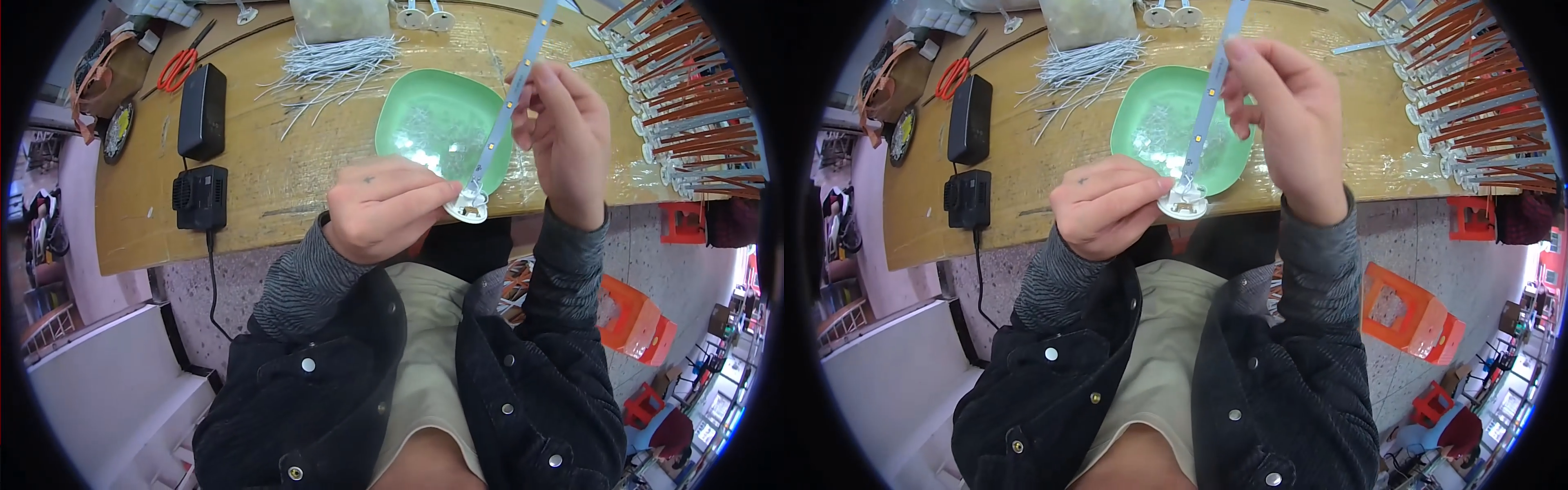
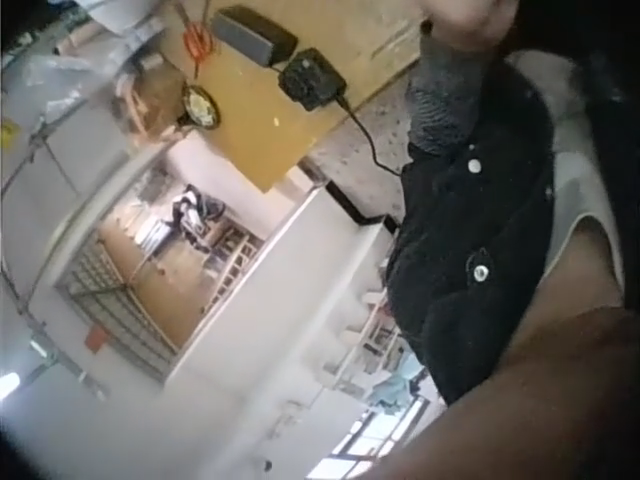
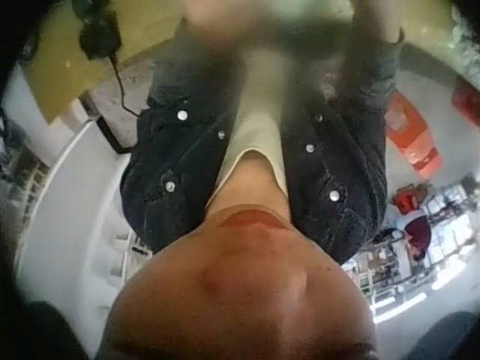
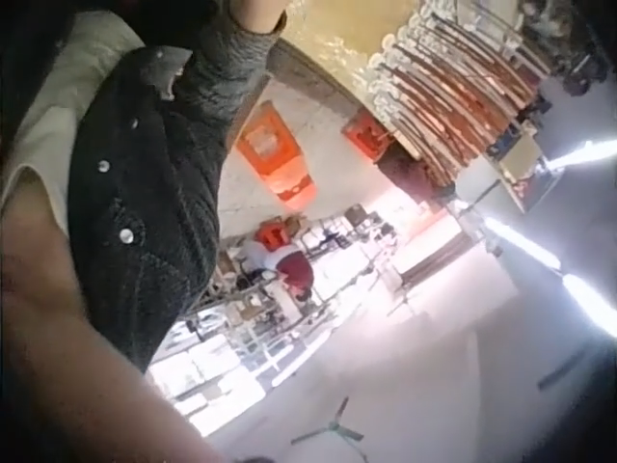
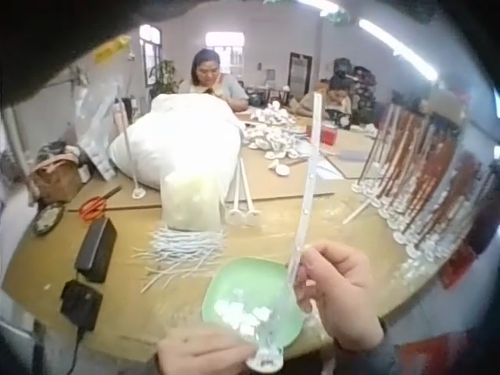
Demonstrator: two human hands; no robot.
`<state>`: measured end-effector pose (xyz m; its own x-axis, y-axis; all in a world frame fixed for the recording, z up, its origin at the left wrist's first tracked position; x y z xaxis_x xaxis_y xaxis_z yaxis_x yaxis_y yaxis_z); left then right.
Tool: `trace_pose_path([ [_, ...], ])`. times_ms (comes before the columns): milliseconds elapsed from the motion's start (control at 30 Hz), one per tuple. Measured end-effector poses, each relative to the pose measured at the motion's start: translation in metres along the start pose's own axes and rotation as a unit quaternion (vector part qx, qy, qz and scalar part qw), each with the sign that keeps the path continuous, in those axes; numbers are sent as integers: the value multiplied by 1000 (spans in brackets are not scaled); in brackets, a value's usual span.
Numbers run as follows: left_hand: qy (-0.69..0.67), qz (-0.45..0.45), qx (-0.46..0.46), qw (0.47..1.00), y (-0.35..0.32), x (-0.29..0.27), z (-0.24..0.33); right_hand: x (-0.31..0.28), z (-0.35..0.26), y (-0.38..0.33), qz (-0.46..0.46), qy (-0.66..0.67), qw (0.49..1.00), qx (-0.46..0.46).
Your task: Assembling LED light components by attaching plastic bases to circuit strips.
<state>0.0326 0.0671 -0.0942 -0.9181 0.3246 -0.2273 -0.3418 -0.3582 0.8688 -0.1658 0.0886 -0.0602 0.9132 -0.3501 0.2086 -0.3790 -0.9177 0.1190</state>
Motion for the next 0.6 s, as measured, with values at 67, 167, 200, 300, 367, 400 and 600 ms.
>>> trace_pose_path([
  [67, -11, 13, -19, 1000, -5, -2, -1, 3, 7, -20, 43, -9, 998, -38],
  [167, -31, 34, -59, 997, -11, -6, -3, 13, 20, -61, 39, -93, 967, -235],
  [200, -51, 45, -77, 995, -11, -7, -3, 13, 21, -71, 13, -128, 957, -260],
  [300, -78, 43, -59, 994, -10, -3, -5, 15, 19, -81, -23, -189, 923, -335],
  [367, -67, 52, -59, 995, -9, -1, -7, 14, 21, -80, -16, -214, 905, -367],
  [400, -53, 63, -57, 995, -6, -2, -8, 13, 19, -79, -14, -225, 895, -385],
  [600, 41, 90, 87, 991, 61, -16, 9, 19, -40, -49, -8, -238, 837, -492],
])
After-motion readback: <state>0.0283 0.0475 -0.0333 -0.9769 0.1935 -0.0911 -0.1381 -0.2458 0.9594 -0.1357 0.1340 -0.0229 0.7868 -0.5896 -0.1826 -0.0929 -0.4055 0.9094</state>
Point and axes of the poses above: each hand's wrist, its own y-axis towards the middle knuckle, its own x-axis out of the palm, z = x × y, the point moved 4 cm from there along y, towards the middle knuckle, and after that the axes turned 9 degrees about z, right-handed, at the moved point
